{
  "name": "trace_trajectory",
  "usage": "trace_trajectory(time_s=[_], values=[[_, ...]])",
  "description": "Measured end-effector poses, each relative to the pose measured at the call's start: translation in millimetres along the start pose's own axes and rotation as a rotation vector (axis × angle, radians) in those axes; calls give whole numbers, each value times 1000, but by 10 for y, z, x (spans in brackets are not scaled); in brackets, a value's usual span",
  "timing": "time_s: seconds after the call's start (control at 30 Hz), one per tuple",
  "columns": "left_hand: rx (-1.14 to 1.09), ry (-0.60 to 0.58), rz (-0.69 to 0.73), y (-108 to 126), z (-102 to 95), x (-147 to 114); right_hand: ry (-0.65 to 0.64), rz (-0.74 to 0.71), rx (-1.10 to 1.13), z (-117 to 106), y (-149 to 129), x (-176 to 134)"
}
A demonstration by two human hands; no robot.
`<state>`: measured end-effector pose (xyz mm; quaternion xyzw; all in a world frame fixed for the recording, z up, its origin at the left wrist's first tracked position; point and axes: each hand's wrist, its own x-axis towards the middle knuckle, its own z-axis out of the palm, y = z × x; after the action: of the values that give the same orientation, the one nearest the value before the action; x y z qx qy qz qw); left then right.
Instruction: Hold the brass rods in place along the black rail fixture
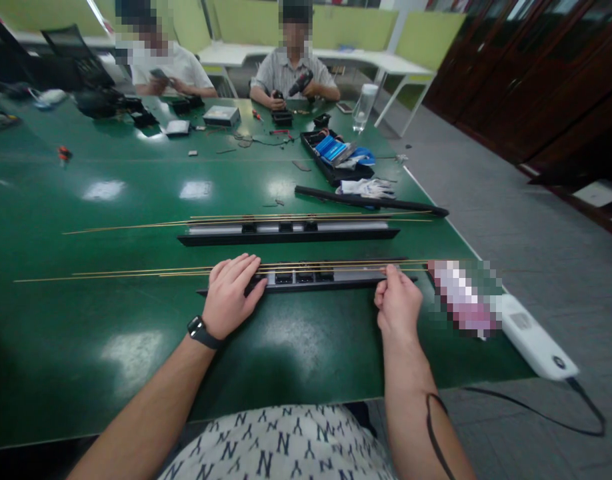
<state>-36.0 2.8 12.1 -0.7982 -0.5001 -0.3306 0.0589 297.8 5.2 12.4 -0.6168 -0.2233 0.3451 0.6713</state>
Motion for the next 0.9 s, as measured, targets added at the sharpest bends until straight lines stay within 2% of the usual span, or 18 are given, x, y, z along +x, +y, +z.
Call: trace_trajectory(time_s=[0.17,0.43,0.83,0.9], values=[[1,-3,-5,-11,2,-5,96,-12,22,-64,-18,86],[-17,-11,-9,-8,1,-6,-2,79,18,-60,-52,79],[-8,-9,-2,-56,0,-36,172,31,-35,-221,-66,331],[-9,-12,-2,-67,-5,-41,158,49,-31,-279,-52,404]])
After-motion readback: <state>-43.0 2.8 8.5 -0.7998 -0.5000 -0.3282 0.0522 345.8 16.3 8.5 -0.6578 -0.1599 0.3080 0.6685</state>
